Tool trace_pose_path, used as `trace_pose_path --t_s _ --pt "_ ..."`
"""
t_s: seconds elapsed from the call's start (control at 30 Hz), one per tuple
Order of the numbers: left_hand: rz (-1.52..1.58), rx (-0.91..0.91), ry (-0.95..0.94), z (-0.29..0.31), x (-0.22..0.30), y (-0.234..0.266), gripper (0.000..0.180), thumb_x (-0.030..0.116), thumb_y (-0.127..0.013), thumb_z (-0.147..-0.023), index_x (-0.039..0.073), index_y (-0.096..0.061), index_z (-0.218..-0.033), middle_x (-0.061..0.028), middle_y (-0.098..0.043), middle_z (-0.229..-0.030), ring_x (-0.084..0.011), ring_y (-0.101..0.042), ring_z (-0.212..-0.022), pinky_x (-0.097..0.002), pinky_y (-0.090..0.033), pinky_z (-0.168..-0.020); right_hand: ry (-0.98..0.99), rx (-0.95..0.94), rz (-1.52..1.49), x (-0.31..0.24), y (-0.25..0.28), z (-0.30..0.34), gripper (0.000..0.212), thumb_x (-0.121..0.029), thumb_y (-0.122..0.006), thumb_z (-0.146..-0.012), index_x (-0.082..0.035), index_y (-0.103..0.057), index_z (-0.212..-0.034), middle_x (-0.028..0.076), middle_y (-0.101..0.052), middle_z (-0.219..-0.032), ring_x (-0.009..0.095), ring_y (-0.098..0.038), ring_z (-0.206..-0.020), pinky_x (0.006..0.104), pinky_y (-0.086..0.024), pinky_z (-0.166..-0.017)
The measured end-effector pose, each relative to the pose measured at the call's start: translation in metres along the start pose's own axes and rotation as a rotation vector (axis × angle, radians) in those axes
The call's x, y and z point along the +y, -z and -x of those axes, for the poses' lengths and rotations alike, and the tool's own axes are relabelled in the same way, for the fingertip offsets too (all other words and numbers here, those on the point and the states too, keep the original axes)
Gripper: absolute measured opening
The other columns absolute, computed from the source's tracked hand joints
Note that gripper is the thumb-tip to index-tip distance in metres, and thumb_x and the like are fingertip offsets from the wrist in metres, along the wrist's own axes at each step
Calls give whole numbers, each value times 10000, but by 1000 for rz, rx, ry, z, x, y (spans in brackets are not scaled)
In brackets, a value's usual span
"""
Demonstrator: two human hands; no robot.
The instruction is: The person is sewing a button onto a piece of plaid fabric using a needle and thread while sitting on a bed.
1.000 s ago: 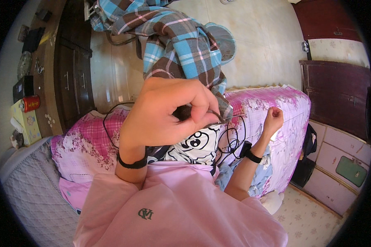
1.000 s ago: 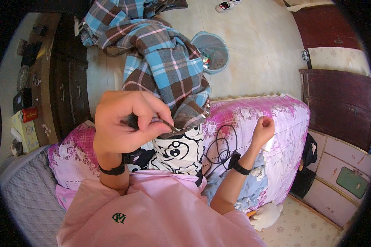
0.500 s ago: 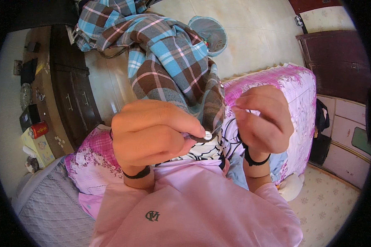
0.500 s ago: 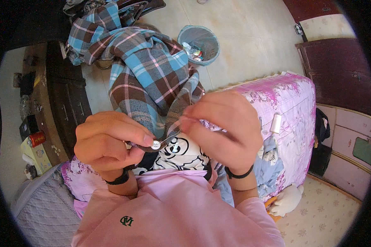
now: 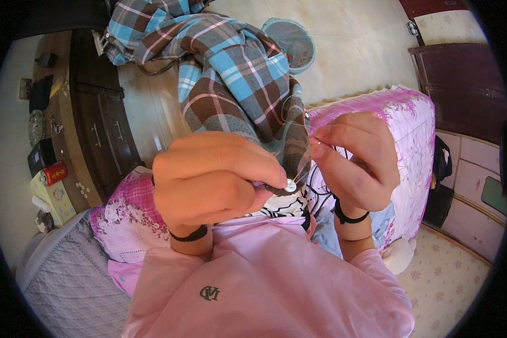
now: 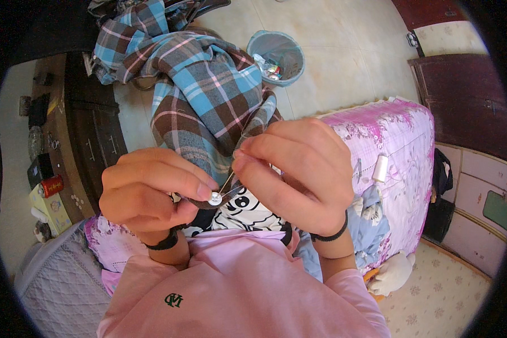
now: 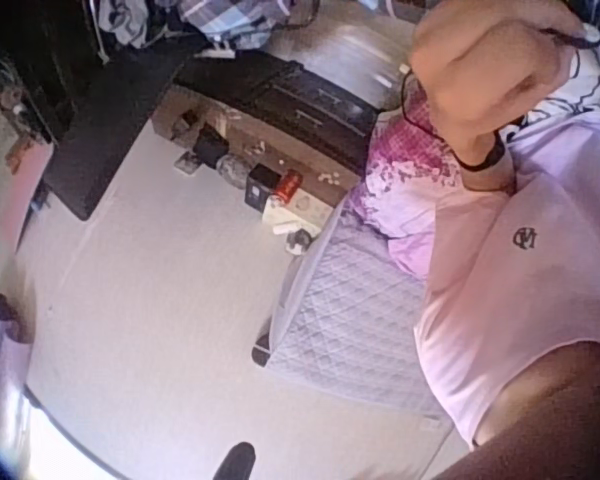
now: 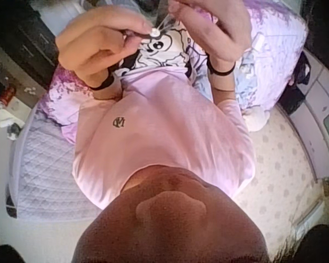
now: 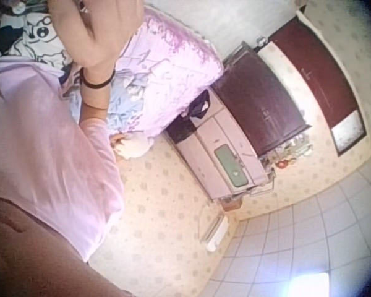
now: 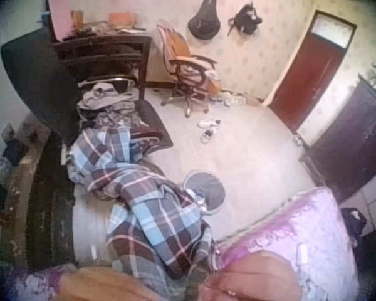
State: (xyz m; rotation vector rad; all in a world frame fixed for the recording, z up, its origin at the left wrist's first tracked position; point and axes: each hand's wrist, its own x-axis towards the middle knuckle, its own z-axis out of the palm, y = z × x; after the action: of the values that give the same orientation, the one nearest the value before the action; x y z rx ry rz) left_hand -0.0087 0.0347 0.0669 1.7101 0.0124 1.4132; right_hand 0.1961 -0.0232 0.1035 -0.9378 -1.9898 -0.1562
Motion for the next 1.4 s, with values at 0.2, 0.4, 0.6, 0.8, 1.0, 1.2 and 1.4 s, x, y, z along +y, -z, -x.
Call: trace_pose_path --t_s 0.2,0.4,0.6,0.8,1.0,1.2,1.4 --pt "-21 31 191 0 10 -1 317 -99 -763 -655 54 -486 -632 -142 -701 -812 -193 -641 -596 -270 -499 -518 -4 -28 13 -2 1 2 256 -58 -778 -634 -10 -722 -879 109 -681 -908 254 -653 -758 315 -508 -594" --pt "30 -61 338 -2 10 1 336 -101 -747 -626 77 -463 -614 -209 -694 -791 -190 -647 -616 -236 -483 -562 -30 -59 -33 -1 -6 12 261 -77 -764 -627 -15 -723 -878 97 -687 -884 259 -651 -763 330 -507 -593" --pt "58 13 403 -1 9 0 337 -103 -737 -625 84 -457 -613 -212 -687 -784 -174 -644 -616 -237 -483 -571 -31 -125 -57 -6 -6 19 288 -99 -743 -605 -21 -725 -882 77 -681 -864 246 -636 -750 326 -495 -583" --pt "30 26 435 -1 11 0 355 -107 -743 -630 87 -446 -610 -209 -689 -788 -151 -641 -623 -225 -476 -570 -39 -139 -4 -7 -6 18 285 -93 -749 -604 -20 -728 -879 64 -661 -824 232 -617 -724 321 -482 -575" --pt "66 65 542 1 11 -3 361 -106 -763 -665 76 -452 -640 -87 -690 -790 -163 -596 -612 -252 -450 -544 -81 -126 -52 -9 -10 18 247 -65 -769 -610 -11 -732 -848 67 -650 -786 227 -605 -693 317 -471 -556" --pt "-7 -47 471 -2 6 2 410 -128 -768 -634 103 -430 -623 -194 -701 -818 -120 -638 -642 -205 -456 -561 -105 -112 -127 -12 -11 16 240 -45 -783 -614 3 -730 -843 81 -651 -780 230 -607 -691 311 -468 -544" --pt "41 30 488 2 4 -1 413 -125 -774 -625 105 -430 -623 -193 -704 -808 -118 -635 -630 -210 -449 -553 -194 -94 -150 -15 -13 16 233 39 -771 -634 11 -727 -862 112 -675 -842 261 -632 -717 335 -504 -575"
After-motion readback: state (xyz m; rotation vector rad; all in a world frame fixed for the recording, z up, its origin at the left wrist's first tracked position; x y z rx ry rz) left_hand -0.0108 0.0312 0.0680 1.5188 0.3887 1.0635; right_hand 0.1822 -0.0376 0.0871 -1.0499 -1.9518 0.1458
